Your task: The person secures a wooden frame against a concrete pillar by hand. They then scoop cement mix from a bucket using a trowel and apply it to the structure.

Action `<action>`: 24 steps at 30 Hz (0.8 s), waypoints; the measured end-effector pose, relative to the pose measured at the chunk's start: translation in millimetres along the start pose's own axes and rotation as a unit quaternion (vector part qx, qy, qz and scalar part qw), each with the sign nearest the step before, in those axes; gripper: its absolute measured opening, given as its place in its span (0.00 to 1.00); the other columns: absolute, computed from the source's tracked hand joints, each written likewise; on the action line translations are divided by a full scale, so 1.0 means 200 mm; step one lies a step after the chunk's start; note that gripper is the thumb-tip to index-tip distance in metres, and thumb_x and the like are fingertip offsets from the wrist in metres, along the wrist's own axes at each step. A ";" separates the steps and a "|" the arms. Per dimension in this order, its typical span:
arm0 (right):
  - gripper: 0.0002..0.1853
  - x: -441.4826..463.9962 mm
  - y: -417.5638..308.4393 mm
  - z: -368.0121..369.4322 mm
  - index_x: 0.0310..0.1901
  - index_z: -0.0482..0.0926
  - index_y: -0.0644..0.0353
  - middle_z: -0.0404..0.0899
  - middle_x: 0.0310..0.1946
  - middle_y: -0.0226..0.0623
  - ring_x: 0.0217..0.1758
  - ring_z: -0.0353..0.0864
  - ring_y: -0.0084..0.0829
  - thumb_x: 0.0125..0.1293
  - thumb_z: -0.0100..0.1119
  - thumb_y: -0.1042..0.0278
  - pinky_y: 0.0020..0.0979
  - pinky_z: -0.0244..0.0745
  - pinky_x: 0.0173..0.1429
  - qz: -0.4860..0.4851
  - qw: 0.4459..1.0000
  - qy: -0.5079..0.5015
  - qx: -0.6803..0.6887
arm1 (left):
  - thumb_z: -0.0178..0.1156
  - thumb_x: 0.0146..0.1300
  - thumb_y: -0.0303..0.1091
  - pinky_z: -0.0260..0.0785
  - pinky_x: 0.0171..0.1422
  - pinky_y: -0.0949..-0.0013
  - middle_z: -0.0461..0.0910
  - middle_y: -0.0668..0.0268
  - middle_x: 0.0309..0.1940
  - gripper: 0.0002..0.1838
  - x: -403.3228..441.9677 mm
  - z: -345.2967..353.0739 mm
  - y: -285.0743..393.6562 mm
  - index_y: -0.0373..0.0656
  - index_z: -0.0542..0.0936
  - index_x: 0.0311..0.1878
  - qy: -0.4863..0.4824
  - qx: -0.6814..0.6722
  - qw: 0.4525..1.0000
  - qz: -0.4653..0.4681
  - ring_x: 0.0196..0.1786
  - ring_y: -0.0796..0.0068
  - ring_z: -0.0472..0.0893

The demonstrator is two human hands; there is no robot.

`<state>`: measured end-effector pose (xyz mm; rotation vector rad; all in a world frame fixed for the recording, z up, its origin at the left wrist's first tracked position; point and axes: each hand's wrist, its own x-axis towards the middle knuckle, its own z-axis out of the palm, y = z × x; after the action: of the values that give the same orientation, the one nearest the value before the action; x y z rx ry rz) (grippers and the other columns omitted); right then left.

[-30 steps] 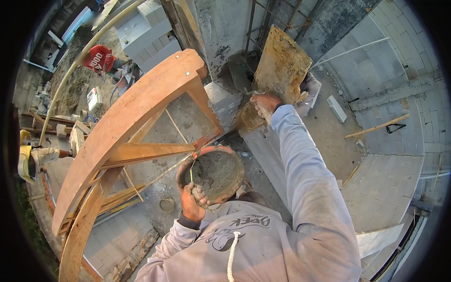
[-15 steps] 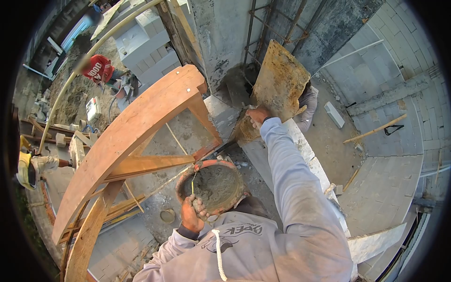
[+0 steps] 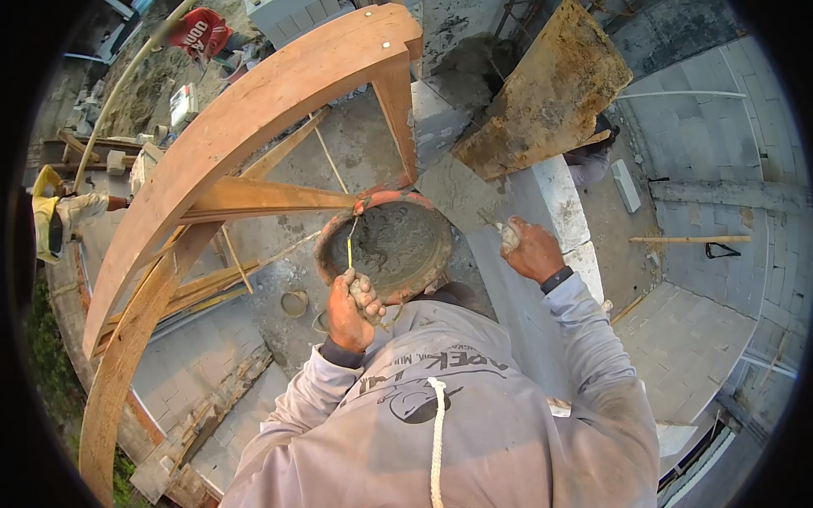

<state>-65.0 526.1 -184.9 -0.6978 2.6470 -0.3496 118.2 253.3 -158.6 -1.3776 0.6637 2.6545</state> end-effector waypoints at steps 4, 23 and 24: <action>0.19 -0.06 -0.25 0.00 0.45 0.78 0.63 0.82 0.30 0.48 0.35 0.83 0.45 0.54 0.59 0.62 0.41 0.77 0.41 -0.068 0.986 -0.087 -0.127 | 0.43 0.69 0.50 0.63 0.28 0.69 0.63 0.74 0.14 0.19 -0.01 0.06 -0.02 0.48 0.68 0.26 -0.014 -0.013 1.000 0.021 0.17 0.78 0.64; 0.17 -0.01 -0.39 0.53 0.43 0.76 0.60 0.81 0.31 0.51 0.39 0.81 0.52 0.52 0.60 0.61 0.48 0.75 0.46 -0.081 0.979 -0.163 0.088 | 0.42 0.67 0.53 0.65 0.36 0.66 0.67 0.72 0.17 0.21 -0.10 0.00 -0.08 0.46 0.71 0.28 -0.061 -0.061 0.995 0.055 0.21 0.74 0.69; 0.17 -0.02 -0.36 0.50 0.43 0.76 0.60 0.81 0.31 0.51 0.38 0.81 0.52 0.52 0.60 0.61 0.48 0.75 0.46 -0.091 0.980 -0.156 0.087 | 0.42 0.66 0.53 0.65 0.36 0.65 0.67 0.72 0.17 0.21 -0.10 -0.01 -0.07 0.47 0.71 0.27 -0.059 -0.063 0.995 0.056 0.21 0.74 0.68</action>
<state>10.2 453.1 -250.6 -0.8630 2.2331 -0.4742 135.9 267.2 -148.3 -1.2319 0.5865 2.8850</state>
